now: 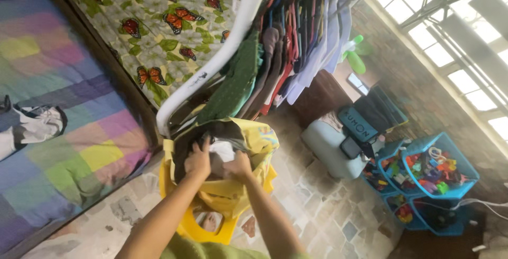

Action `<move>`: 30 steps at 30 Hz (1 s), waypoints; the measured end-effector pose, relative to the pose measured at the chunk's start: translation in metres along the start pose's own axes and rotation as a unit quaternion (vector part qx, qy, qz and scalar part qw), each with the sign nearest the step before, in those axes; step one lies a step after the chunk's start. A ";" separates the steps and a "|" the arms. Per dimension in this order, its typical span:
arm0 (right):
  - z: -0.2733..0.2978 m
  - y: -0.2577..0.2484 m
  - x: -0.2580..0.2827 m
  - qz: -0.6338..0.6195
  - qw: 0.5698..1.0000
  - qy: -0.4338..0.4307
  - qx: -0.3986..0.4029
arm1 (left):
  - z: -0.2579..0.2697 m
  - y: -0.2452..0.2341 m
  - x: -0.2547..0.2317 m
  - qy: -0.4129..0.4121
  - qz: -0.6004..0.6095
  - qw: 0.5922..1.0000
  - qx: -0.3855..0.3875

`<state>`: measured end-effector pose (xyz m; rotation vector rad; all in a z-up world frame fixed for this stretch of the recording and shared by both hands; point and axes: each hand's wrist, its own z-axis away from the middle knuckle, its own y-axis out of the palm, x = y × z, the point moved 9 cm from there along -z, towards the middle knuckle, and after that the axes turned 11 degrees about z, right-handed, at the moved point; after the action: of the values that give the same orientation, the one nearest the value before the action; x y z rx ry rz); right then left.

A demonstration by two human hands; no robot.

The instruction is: The person folds various garments and linens by hand, placing them into a yellow laundry basket. They also rearrange pillows on a sofa and move a towel from a drying rack to the bed.

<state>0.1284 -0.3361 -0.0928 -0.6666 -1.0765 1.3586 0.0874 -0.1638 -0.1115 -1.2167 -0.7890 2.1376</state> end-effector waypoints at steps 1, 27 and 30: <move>-0.001 -0.004 -0.009 -0.136 0.990 -0.020 0.014 | -0.006 -0.001 0.005 -0.009 0.013 1.000 -0.005; 0.046 -0.176 -0.017 -0.510 0.858 -0.044 -0.052 | 0.017 -0.224 -0.023 0.065 0.317 0.945 -0.045; 0.047 -0.165 -0.014 -0.496 0.868 0.016 0.002 | 0.065 -0.313 -0.008 0.164 0.525 0.826 -0.127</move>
<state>0.1595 -0.3834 0.0696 -0.0583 -1.1382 0.4428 0.0874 0.0282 0.1447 -2.5056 -0.2195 2.4952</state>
